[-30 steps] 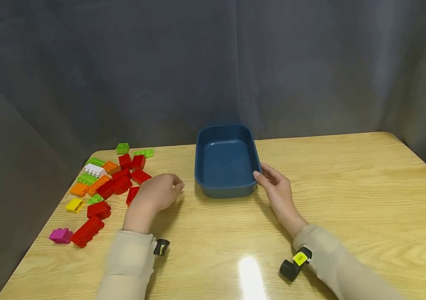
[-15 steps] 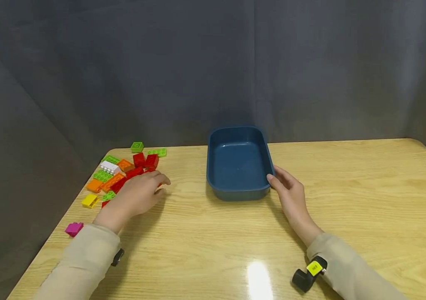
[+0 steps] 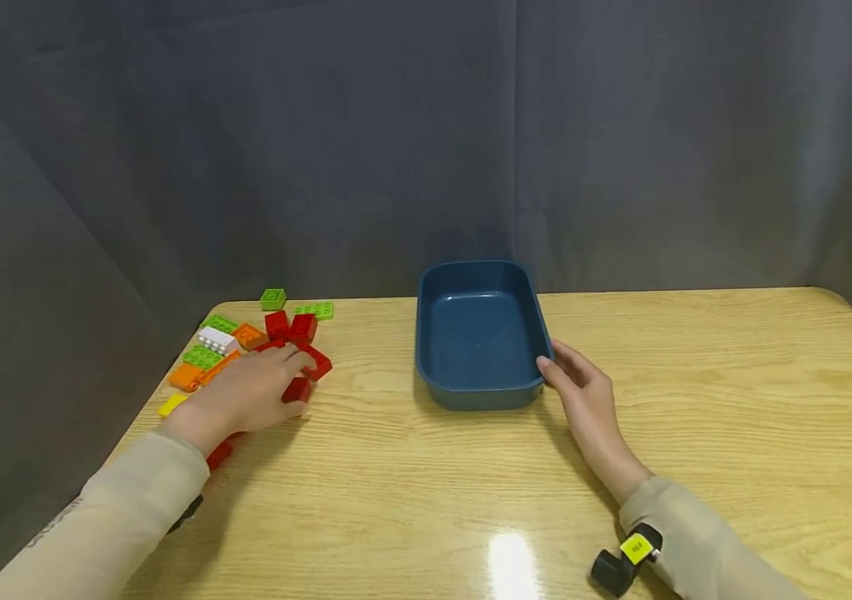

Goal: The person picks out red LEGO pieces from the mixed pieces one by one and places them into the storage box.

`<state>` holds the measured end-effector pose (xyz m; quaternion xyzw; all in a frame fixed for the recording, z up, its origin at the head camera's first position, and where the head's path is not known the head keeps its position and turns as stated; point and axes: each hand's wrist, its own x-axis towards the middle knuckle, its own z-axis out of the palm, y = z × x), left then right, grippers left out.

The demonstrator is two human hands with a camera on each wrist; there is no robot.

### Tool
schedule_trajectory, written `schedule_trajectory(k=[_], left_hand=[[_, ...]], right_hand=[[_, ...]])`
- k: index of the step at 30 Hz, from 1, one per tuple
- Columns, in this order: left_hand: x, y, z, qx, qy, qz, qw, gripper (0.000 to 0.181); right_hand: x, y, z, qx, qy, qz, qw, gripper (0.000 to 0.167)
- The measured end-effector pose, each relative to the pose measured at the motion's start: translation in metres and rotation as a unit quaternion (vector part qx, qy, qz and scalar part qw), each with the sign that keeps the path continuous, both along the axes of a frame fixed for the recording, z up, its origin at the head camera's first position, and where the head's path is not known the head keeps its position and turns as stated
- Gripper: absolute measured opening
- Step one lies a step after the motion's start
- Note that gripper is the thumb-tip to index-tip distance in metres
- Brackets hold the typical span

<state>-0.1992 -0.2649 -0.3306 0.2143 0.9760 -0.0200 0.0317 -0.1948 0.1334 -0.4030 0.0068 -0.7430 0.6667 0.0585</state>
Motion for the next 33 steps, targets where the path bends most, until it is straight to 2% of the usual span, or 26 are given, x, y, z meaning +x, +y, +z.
schedule_trajectory(k=[4,6,16,26,33], left_hand=[[0.0,0.001,0.003,0.022,-0.052,0.029,0.998,0.062],[0.001,0.002,0.005,0.03,-0.061,0.031,0.9972,0.063],[0.001,0.005,0.0,0.04,-0.06,0.006,0.9974,0.064],[0.002,0.006,0.001,0.03,-0.036,-0.004,0.9989,0.061],[0.001,0.017,0.002,0.028,-0.012,-0.025,0.9992,0.059]], right_hand=[[0.001,0.004,0.0,0.006,0.002,0.001,1.0,0.055],[0.001,0.007,0.0,0.012,0.004,0.0,0.9999,0.055],[0.001,0.017,0.002,0.025,0.012,-0.001,0.9996,0.055],[-0.008,0.016,0.005,0.019,0.017,0.002,0.9997,0.056],[-0.005,0.014,0.002,0.022,0.01,0.002,0.9997,0.055]])
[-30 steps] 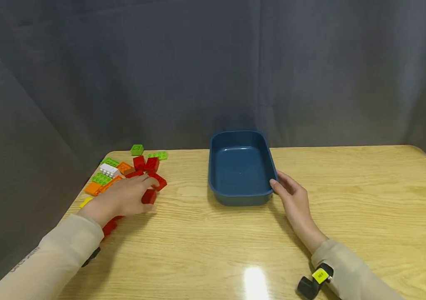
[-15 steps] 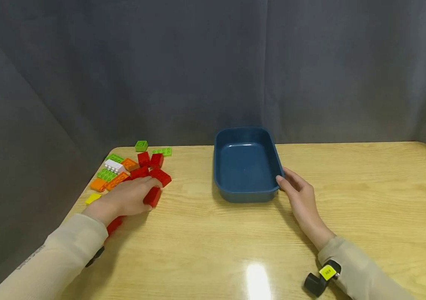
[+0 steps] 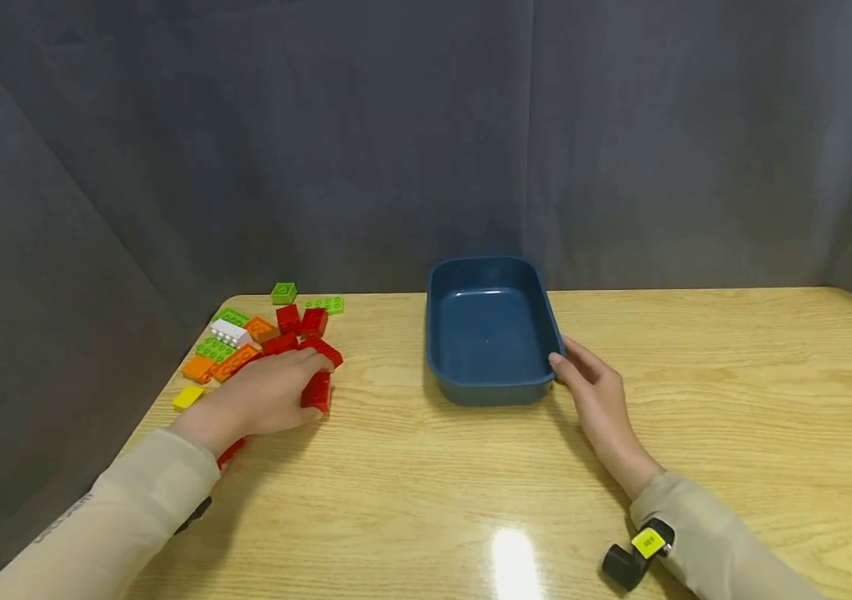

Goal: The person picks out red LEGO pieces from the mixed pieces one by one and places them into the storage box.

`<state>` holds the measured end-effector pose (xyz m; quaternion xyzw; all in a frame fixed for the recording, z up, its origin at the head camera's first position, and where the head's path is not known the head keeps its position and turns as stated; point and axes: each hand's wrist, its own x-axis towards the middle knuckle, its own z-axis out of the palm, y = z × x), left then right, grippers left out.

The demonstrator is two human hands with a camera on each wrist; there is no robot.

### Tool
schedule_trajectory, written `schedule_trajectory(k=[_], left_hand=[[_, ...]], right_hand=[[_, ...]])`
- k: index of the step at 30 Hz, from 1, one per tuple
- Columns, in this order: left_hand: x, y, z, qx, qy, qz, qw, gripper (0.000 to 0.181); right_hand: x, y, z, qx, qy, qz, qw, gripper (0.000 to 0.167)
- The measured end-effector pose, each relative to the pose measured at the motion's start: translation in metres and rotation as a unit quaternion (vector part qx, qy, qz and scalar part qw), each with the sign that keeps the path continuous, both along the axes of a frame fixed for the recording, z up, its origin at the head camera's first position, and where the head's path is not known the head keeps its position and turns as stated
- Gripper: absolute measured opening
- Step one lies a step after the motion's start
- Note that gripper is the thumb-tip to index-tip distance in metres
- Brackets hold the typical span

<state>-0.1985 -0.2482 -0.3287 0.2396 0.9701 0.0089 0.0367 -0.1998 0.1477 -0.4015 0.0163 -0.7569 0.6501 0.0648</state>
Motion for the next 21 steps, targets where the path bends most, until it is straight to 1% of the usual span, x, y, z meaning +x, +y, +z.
schedule_trajectory(k=[4,8,11,14,17,21], left_hand=[[-0.003,0.008,0.001,0.012,0.018,-0.015,0.9996,0.06],[-0.006,0.017,-0.001,0.022,0.035,-0.029,0.9987,0.059],[-0.008,0.022,-0.005,0.037,0.035,-0.016,0.9986,0.064],[-0.01,0.029,-0.005,0.058,0.036,0.0,0.9976,0.066],[-0.01,0.036,0.0,0.083,0.048,0.007,0.9954,0.065],[-0.009,0.041,0.009,0.096,0.069,0.006,0.9929,0.064]], right_hand=[[0.001,-0.001,0.0,0.004,-0.002,0.0,1.0,0.055],[0.002,0.0,0.001,0.008,0.002,0.001,1.0,0.055],[0.002,0.0,0.001,0.013,0.001,0.002,0.9999,0.055],[0.003,0.0,0.001,0.015,-0.002,0.003,0.9999,0.055],[0.004,0.0,0.001,0.017,-0.002,0.002,0.9999,0.056],[0.004,-0.001,0.001,0.017,-0.001,0.004,0.9999,0.056]])
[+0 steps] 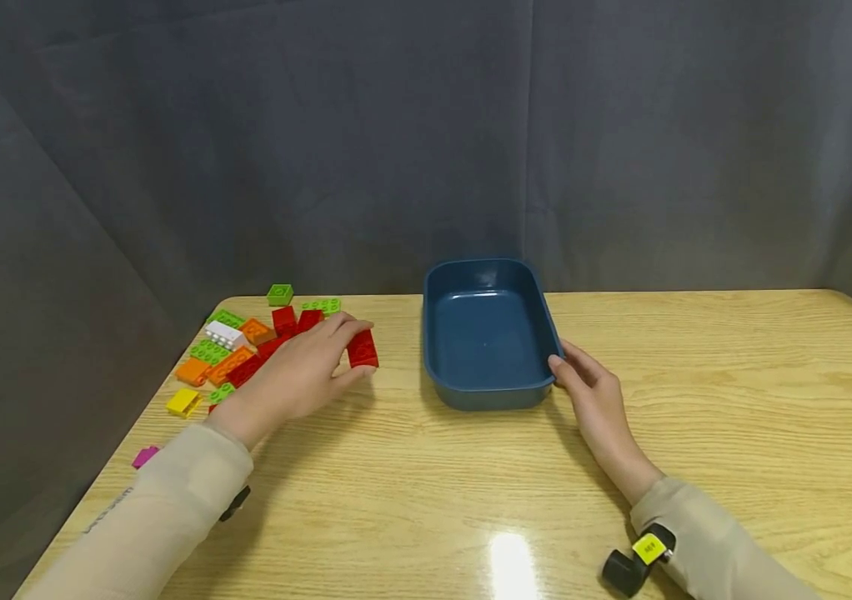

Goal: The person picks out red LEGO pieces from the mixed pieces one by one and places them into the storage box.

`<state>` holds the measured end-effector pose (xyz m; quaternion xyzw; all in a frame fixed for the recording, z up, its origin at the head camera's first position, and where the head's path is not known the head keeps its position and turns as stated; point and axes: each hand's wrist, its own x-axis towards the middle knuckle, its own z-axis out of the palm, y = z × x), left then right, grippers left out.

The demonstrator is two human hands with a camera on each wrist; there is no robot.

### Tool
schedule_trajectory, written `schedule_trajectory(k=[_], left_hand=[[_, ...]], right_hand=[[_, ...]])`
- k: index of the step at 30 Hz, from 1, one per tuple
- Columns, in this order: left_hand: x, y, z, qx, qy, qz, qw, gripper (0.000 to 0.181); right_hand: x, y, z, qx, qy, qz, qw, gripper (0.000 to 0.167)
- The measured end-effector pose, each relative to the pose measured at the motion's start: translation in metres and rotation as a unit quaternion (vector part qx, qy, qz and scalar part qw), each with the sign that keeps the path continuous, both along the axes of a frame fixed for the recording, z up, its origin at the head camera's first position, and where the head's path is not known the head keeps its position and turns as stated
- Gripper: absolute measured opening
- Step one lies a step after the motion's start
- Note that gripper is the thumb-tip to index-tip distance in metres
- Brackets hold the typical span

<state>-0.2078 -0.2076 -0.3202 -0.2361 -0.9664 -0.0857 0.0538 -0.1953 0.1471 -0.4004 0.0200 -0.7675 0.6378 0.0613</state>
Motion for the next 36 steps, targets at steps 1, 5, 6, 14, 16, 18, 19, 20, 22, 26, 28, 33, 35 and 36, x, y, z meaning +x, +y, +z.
schedule_trajectory(k=[1,5,6,14,16,18,19,20,22,26,28,33,35,36], left_hand=[[0.0,0.001,0.002,0.002,0.003,0.0,1.0,0.064],[0.0,0.007,0.007,0.027,0.008,0.0,0.9996,0.065],[0.0,0.009,0.008,0.036,0.005,0.001,0.9993,0.065],[-0.004,0.032,0.008,0.089,0.0,-0.01,0.996,0.064],[-0.006,0.039,0.007,0.101,0.005,-0.019,0.9947,0.064],[-0.007,0.047,0.006,0.11,0.006,-0.029,0.9935,0.065],[-0.007,0.051,0.006,0.114,0.005,-0.033,0.9929,0.065],[-0.007,0.055,0.005,0.116,0.006,-0.035,0.9927,0.066],[-0.007,0.062,0.006,0.12,0.008,-0.036,0.9922,0.066],[-0.004,0.074,0.01,0.113,0.018,-0.038,0.9927,0.065],[-0.003,0.079,0.011,0.094,0.02,-0.043,0.9945,0.064],[-0.001,0.088,0.012,0.032,0.028,-0.054,0.9976,0.061],[-0.001,0.09,0.012,0.016,0.032,-0.057,0.9977,0.06],[-0.001,0.092,0.011,0.008,0.033,-0.059,0.9977,0.06]], right_hand=[[0.0,0.0,0.0,0.0,0.001,0.0,1.0,0.056],[0.001,-0.001,0.0,0.0,0.007,-0.001,1.0,0.056],[0.001,-0.001,0.0,0.001,0.008,-0.002,1.0,0.056],[0.0,-0.001,0.0,0.008,0.017,-0.002,0.9998,0.055],[0.0,0.0,0.0,0.013,0.017,0.0,0.9998,0.056],[0.0,0.0,0.0,0.017,0.014,0.002,0.9998,0.056],[0.0,0.0,-0.001,0.018,0.012,0.003,0.9998,0.056],[0.0,0.0,-0.001,0.019,0.011,0.003,0.9998,0.056],[0.0,-0.001,-0.002,0.018,0.01,0.004,0.9998,0.057],[0.0,-0.001,-0.003,0.017,0.008,0.006,0.9998,0.057],[0.0,-0.001,-0.003,0.016,0.006,0.007,0.9998,0.057],[0.001,-0.001,-0.002,0.02,0.006,0.003,0.9998,0.057],[0.001,-0.001,-0.002,0.022,0.007,0.003,0.9997,0.057],[0.001,-0.001,-0.001,0.022,0.007,0.003,0.9997,0.057]])
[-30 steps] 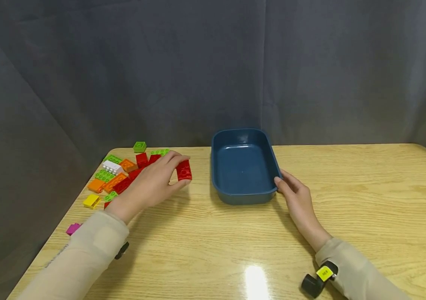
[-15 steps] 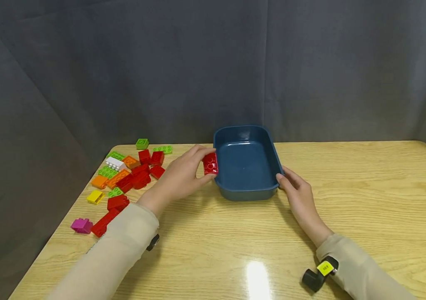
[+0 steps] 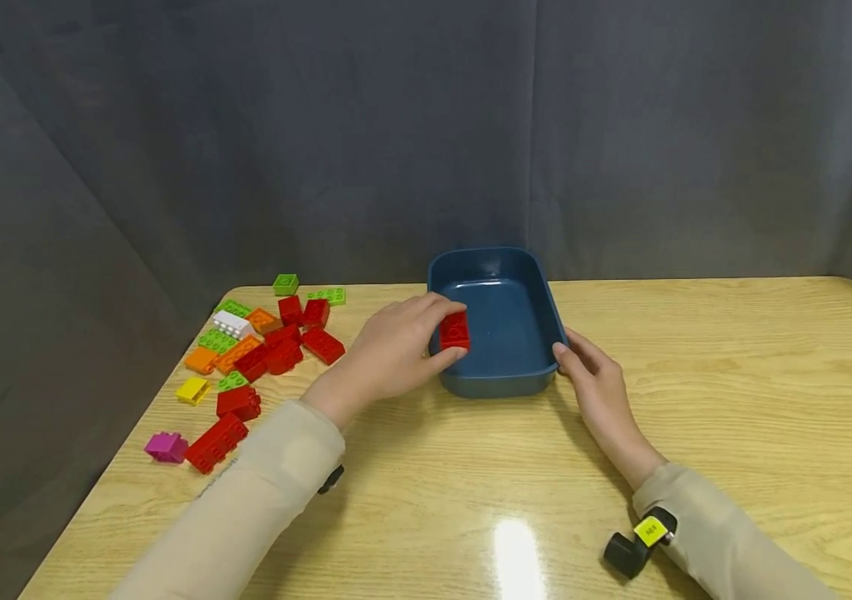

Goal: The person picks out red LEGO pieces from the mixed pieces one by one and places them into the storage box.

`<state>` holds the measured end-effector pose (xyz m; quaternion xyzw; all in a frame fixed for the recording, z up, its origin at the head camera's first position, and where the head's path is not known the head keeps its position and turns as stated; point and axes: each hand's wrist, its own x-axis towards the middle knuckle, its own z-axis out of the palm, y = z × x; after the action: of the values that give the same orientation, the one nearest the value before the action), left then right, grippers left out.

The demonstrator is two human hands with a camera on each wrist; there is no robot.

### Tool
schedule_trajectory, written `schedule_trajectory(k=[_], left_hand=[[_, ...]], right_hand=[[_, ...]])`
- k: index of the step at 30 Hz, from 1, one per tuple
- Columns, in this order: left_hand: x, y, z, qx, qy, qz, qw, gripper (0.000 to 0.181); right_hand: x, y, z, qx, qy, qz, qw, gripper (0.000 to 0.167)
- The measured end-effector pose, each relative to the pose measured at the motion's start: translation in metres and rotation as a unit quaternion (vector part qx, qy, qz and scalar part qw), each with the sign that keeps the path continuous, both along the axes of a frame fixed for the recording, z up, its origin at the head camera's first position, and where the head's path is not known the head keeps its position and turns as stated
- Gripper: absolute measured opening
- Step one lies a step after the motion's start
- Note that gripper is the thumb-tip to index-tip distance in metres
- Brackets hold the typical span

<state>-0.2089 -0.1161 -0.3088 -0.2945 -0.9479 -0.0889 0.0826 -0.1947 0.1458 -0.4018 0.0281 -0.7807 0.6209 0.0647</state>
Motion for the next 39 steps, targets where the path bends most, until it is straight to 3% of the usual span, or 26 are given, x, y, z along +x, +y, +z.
schedule_trajectory(k=[8,17,33,39], left_hand=[[-0.001,0.01,-0.009,-0.034,-0.009,-0.013,0.9993,0.056],[0.0,0.009,-0.016,-0.034,-0.005,-0.009,0.9993,0.057],[0.001,0.005,-0.021,-0.062,0.042,-0.041,0.9964,0.04],[0.005,-0.007,-0.019,-0.074,0.075,-0.047,0.9933,0.03]], right_hand=[[-0.002,0.001,0.0,-0.002,0.0,0.002,1.0,0.058],[-0.001,0.001,0.0,-0.007,0.0,0.004,1.0,0.057],[-0.001,0.001,0.0,0.01,-0.004,0.001,0.9999,0.059],[-0.002,-0.001,0.0,0.013,-0.003,-0.003,0.9999,0.058]])
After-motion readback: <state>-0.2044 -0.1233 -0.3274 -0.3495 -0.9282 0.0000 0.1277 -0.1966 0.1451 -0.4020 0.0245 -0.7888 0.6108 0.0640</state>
